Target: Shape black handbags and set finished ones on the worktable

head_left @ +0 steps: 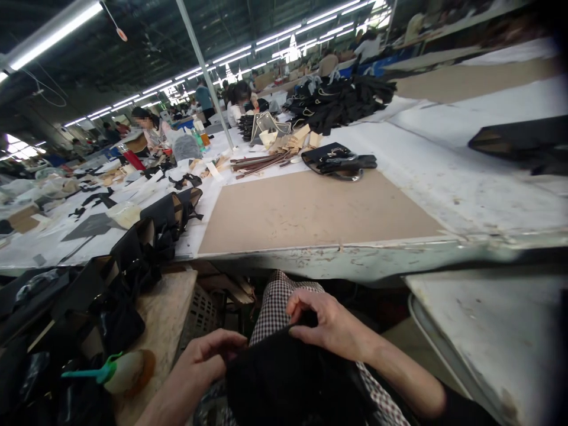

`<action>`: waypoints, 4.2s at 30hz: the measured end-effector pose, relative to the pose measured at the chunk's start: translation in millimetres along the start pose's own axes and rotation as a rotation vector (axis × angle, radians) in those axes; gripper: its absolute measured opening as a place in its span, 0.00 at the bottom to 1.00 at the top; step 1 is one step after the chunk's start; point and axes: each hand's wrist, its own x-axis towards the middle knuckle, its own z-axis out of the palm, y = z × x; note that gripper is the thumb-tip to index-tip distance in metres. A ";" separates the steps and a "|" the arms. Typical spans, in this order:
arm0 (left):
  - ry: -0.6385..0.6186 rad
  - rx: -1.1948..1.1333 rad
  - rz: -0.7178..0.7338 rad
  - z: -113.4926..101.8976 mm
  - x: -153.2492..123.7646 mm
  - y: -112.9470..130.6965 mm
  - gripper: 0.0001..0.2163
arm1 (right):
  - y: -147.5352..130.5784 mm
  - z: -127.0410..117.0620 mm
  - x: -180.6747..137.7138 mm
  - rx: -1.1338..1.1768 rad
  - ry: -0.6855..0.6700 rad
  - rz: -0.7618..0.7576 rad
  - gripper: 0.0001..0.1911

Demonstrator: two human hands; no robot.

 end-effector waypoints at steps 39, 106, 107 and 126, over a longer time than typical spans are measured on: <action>-0.165 0.926 0.390 65.1 105.4 52.9 0.05 | 9.4 2.5 -119.0 0.093 0.436 0.430 0.28; -0.381 0.578 0.416 89.0 115.3 70.8 0.14 | -6.5 -52.0 -108.4 0.061 0.159 0.320 0.22; -0.372 0.580 0.427 89.2 114.9 69.8 0.14 | -6.8 -50.8 -108.2 0.036 0.169 0.310 0.22; -0.459 0.443 0.375 99.7 107.8 71.7 0.11 | -3.1 -57.1 -119.2 0.220 0.081 0.328 0.23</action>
